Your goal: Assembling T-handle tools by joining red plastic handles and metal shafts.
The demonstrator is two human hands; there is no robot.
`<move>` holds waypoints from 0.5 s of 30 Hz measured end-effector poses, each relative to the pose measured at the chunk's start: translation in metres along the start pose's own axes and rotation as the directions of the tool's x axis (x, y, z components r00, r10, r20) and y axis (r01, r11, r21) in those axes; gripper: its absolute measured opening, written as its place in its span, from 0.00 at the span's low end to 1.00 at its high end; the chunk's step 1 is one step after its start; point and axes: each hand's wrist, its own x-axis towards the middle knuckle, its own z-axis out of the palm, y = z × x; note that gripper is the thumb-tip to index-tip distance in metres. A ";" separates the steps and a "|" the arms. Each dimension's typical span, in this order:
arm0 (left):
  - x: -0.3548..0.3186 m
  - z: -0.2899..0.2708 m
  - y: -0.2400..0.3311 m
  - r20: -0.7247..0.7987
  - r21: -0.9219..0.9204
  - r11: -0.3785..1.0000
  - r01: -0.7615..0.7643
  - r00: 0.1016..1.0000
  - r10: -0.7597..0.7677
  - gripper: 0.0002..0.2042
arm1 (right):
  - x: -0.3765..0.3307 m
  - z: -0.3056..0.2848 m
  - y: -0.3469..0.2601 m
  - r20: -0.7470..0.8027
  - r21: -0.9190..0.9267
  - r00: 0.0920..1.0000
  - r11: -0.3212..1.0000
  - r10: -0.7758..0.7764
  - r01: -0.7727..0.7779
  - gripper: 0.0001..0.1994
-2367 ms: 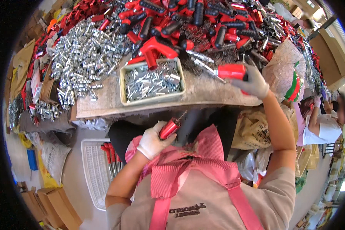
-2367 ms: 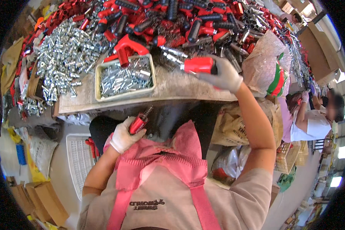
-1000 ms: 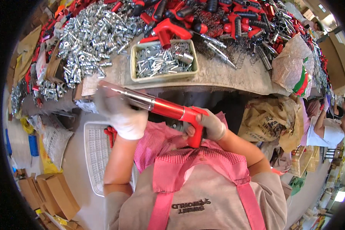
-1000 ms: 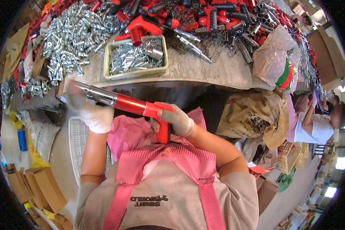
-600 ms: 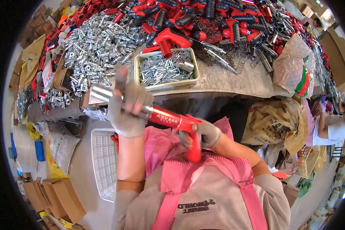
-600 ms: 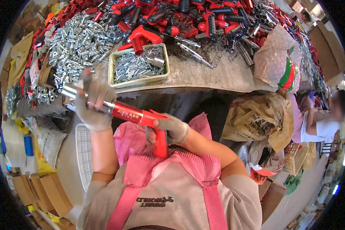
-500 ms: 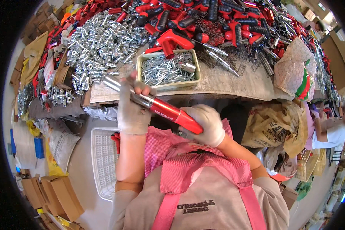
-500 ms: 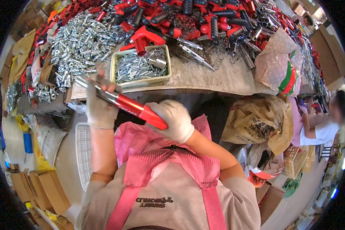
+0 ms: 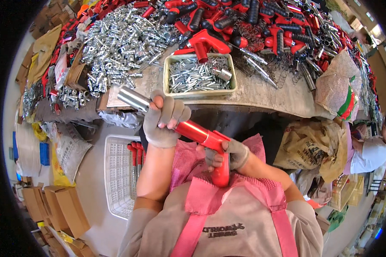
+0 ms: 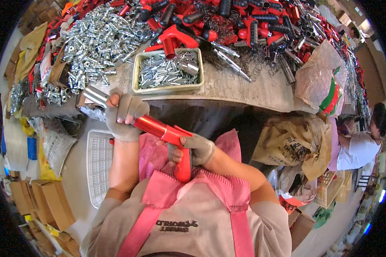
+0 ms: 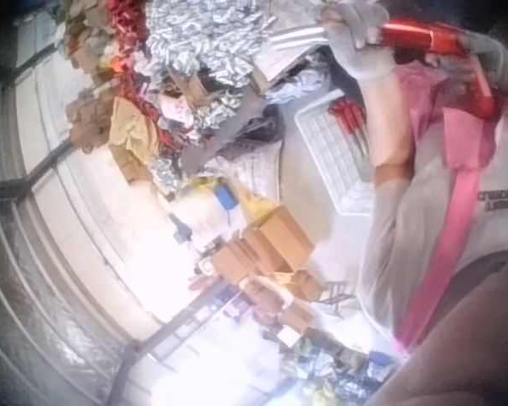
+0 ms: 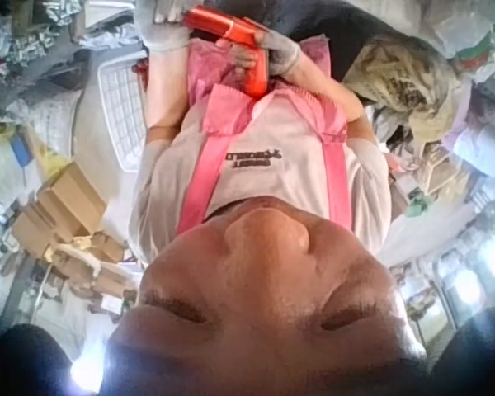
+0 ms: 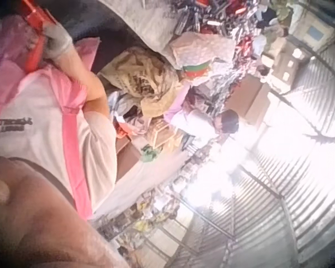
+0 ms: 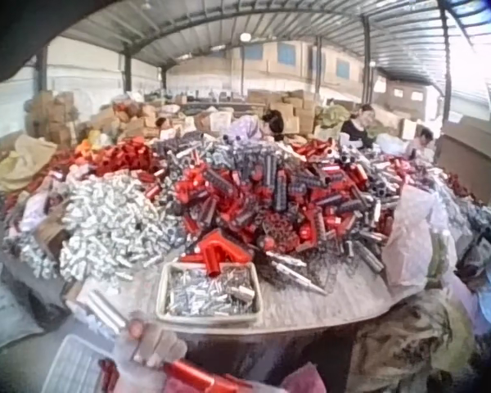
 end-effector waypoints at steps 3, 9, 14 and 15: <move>0.021 0.042 -0.016 -0.700 0.292 0.955 0.040 0.689 0.185 0.08 | 0.001 0.040 -0.027 -0.241 -0.832 0.894 0.555 -0.377 0.010 0.33; -0.005 -0.013 -0.007 -0.773 0.163 0.980 0.116 0.632 0.054 0.11 | 0.013 0.017 0.005 -0.164 -0.865 0.862 0.490 -0.480 0.108 0.34; -0.006 -0.008 0.000 -0.857 0.144 0.986 -0.086 0.486 0.168 0.14 | 0.015 0.023 -0.079 0.360 -0.905 0.673 -0.418 -0.646 0.082 0.22; -0.012 -0.014 0.001 -0.841 0.123 0.990 -0.066 0.522 0.140 0.14 | 0.027 0.023 -0.093 0.480 -0.677 0.520 -0.675 -0.706 -0.292 0.21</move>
